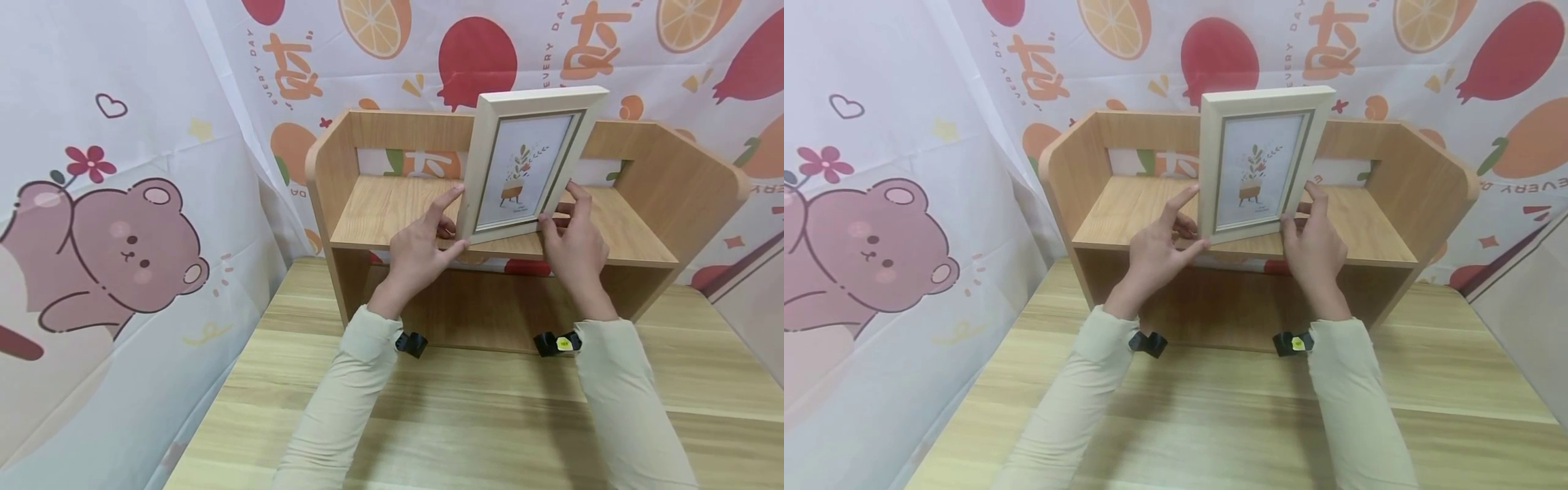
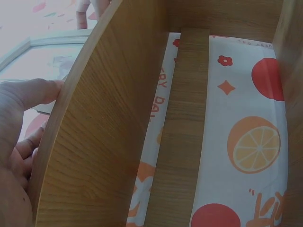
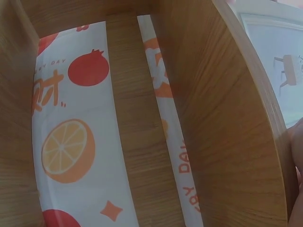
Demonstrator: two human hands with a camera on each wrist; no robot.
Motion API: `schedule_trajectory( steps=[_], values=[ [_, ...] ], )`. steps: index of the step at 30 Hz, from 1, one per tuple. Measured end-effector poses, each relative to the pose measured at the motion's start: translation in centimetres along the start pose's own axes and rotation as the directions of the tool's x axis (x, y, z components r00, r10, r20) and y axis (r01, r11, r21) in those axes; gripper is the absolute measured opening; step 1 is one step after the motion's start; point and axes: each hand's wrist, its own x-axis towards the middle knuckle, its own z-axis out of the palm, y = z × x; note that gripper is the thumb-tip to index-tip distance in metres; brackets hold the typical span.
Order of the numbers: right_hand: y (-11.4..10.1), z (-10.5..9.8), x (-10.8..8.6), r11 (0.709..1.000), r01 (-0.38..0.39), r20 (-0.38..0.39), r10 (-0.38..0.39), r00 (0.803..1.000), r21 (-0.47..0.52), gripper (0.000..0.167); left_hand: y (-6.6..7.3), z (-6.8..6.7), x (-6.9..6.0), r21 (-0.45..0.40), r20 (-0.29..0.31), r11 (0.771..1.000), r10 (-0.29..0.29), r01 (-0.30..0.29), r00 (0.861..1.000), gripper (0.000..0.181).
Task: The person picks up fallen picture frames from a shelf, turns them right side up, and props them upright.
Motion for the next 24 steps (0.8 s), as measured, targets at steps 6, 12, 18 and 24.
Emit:
schedule_trajectory(
  steps=[6,12,18,24],
  values=[
    [-0.02,0.29,0.02,0.999,0.01,-0.045,-0.012,0.999,-0.04,0.056,0.0,0.18,-0.11,0.005,-0.012,1.0,0.002,-0.002,1.0,0.075],
    [-0.08,0.3,0.04,0.999,0.001,-0.066,-0.005,0.998,-0.05,0.054,-0.06,0.35,-0.18,-0.02,-0.023,1.0,0.009,-0.009,1.0,0.075],
    [-0.13,0.34,0.08,0.999,-0.013,-0.069,0.01,0.998,-0.045,0.053,-0.14,0.5,-0.17,-0.029,-0.034,0.999,0.018,-0.019,0.999,0.076],
    [-0.11,0.05,0.01,0.999,0.014,-0.008,-0.014,1.0,-0.038,0.055,-0.27,0.62,-0.09,-0.031,-0.043,0.999,0.015,-0.016,0.999,0.076]
  ],
)
